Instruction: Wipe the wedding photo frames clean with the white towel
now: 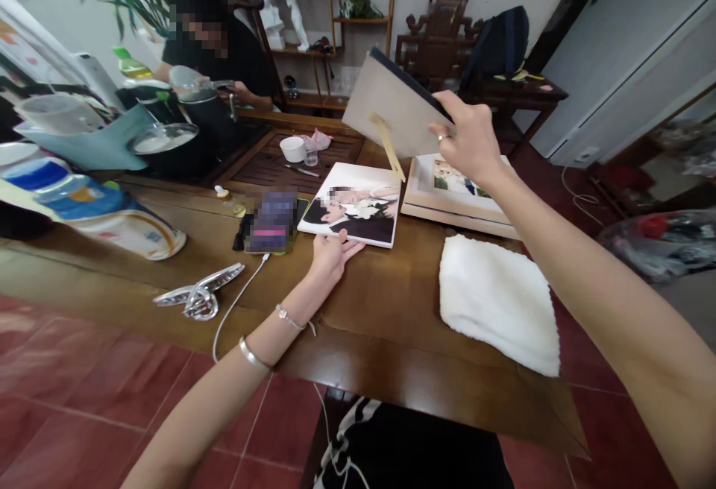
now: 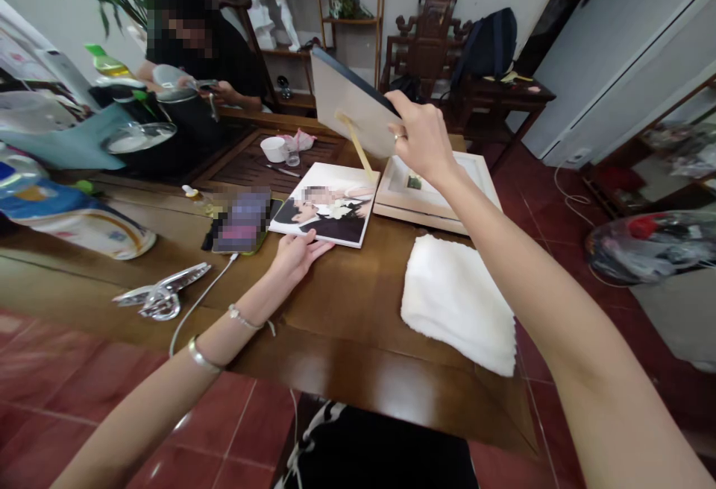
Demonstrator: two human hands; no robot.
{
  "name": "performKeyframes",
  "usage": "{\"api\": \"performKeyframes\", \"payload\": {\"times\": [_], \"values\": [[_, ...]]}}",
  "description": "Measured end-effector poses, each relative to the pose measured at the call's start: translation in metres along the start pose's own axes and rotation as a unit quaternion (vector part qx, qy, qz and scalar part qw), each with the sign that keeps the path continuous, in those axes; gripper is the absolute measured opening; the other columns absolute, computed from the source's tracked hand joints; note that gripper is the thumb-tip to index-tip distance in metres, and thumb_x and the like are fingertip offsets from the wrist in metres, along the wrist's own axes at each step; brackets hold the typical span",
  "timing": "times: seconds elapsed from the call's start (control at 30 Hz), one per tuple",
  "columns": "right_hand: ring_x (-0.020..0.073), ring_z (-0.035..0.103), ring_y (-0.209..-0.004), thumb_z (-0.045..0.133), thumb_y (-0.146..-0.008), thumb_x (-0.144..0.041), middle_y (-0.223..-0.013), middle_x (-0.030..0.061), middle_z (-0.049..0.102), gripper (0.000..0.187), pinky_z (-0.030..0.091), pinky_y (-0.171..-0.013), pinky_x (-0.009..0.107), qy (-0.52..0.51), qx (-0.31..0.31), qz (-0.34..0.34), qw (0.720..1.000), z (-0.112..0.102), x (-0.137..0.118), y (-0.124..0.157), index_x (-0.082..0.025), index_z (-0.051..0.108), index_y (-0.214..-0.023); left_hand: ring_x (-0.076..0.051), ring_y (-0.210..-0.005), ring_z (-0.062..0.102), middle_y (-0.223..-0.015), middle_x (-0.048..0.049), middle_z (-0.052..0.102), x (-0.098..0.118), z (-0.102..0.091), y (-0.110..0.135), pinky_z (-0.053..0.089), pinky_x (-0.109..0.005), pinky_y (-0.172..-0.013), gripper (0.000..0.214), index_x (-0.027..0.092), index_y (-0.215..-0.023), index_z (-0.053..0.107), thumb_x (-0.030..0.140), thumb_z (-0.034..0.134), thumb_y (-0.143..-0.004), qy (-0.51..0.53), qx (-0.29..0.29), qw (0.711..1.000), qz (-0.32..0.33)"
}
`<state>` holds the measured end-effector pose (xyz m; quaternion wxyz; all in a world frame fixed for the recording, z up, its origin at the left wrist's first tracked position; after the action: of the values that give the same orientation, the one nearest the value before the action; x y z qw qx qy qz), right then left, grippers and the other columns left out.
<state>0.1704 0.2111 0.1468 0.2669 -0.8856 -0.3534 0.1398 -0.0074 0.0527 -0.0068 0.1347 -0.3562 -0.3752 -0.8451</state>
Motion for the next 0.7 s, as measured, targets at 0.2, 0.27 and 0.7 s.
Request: {"api": "performKeyframes", "payload": {"times": [0.2, 0.27, 0.7], "values": [[0.0291, 0.064, -0.103, 0.048, -0.086, -0.02, -0.115, 0.0131, 0.068, 0.037, 0.046, -0.089, 0.04, 0.012, 0.117, 0.012, 0.993, -0.033, 0.007, 0.028, -0.021, 0.055, -0.123, -0.03, -0.105, 0.069, -0.095, -0.0101, 0.066, 0.003, 0.027, -0.029, 0.059, -0.049, -0.085, 0.016, 0.013, -0.089, 0.053, -0.004, 0.054, -0.088, -0.011, -0.009, 1.0, -0.003], [0.0289, 0.066, -0.098, 0.054, -0.084, -0.021, -0.112, 0.0114, 0.069, 0.036, 0.048, -0.086, 0.04, 0.023, 0.171, 0.026, 0.985, -0.047, 0.01, 0.04, -0.022, 0.058, -0.119, -0.031, -0.106, 0.069, -0.096, -0.0103, 0.066, 0.004, 0.035, -0.037, 0.059, -0.049, -0.086, 0.016, 0.012, -0.091, 0.054, -0.003, 0.054, -0.088, -0.015, -0.013, 1.0, -0.006], [0.0267, 0.071, -0.082, 0.061, -0.078, -0.026, -0.097, 0.0057, 0.074, 0.035, 0.052, -0.069, 0.037, 0.062, 0.294, 0.022, 0.954, -0.079, 0.024, 0.096, -0.028, 0.065, -0.113, -0.024, -0.108, 0.068, -0.114, -0.007, 0.062, 0.0, 0.07, -0.055, 0.057, -0.048, -0.089, 0.038, 0.018, -0.108, 0.055, -0.009, 0.056, -0.082, -0.003, -0.009, 1.0, -0.009]]}}
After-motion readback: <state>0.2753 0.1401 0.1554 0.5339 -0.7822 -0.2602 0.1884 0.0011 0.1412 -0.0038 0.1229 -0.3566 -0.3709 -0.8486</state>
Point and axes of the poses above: each hand's wrist, its own y-axis away from the middle knuckle, its own z-axis out of the palm, x = y × z, the point moved 1 cm from there along -y, towards the middle knuckle
